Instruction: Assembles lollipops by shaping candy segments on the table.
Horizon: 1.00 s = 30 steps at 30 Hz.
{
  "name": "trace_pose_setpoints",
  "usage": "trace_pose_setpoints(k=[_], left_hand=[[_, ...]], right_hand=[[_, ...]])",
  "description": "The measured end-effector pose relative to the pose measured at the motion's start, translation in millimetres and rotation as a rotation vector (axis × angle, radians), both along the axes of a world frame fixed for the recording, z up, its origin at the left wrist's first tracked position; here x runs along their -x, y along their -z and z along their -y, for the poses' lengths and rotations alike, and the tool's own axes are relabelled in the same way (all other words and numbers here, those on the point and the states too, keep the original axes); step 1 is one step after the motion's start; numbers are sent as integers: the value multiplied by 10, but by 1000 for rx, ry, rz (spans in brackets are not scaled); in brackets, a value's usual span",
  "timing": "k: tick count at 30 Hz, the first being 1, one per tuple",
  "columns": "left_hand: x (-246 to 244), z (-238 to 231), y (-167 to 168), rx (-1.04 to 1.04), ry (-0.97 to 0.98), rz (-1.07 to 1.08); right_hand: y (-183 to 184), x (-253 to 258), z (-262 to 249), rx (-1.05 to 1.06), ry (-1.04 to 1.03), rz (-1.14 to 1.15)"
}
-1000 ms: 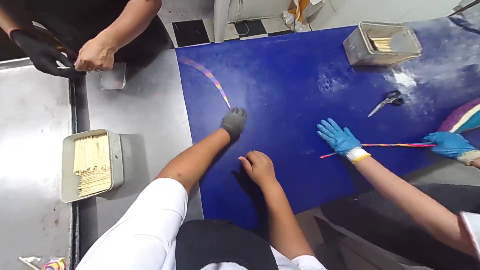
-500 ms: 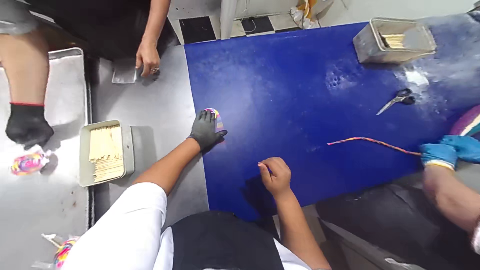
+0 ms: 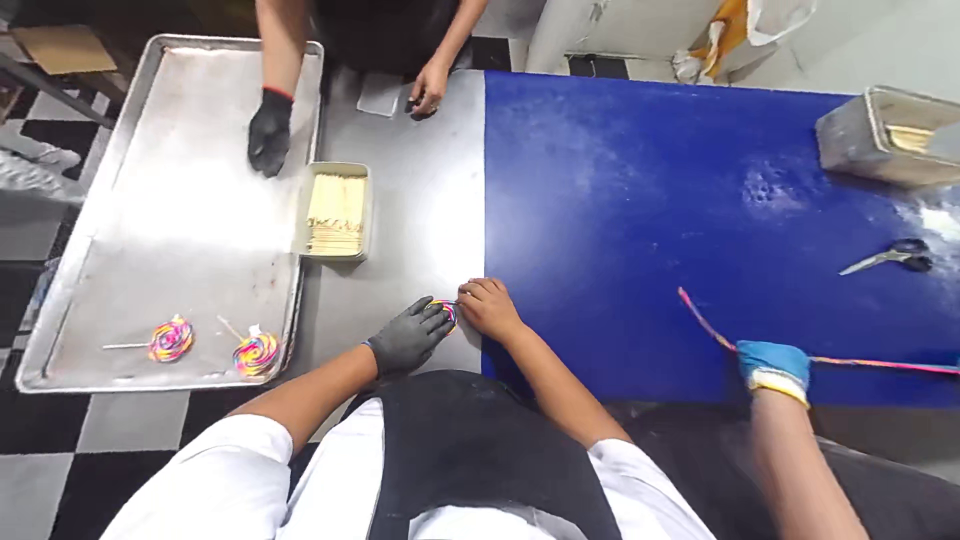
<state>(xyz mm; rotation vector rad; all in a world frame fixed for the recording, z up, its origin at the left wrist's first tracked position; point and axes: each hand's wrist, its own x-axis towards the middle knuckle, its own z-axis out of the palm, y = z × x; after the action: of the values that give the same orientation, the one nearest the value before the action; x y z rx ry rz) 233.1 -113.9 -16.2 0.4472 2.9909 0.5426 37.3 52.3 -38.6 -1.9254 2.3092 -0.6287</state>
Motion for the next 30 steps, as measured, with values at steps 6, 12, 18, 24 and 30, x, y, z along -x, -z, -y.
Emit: trace_pose_setpoints(k=[6, 12, 18, 24, 30], left_hand=[[-319, -197, 52, 87, -290, -1], [-606, -91, 190, 84, -337, -20], [-1009, 308, 14, -82, -576, 113], [-1140, 412, -370, -64, -935, 487], [-1006, 543, -544, -27, -834, 645]], right_hand=[[-14, -458, 100, 31, -8, -33], [-170, -972, 445, -143, -24, 51], [-998, -725, 1712, -515, -338, -94], [-1000, -707, 3106, -517, -101, -152], [-962, -820, 3302, -694, -56, -188]])
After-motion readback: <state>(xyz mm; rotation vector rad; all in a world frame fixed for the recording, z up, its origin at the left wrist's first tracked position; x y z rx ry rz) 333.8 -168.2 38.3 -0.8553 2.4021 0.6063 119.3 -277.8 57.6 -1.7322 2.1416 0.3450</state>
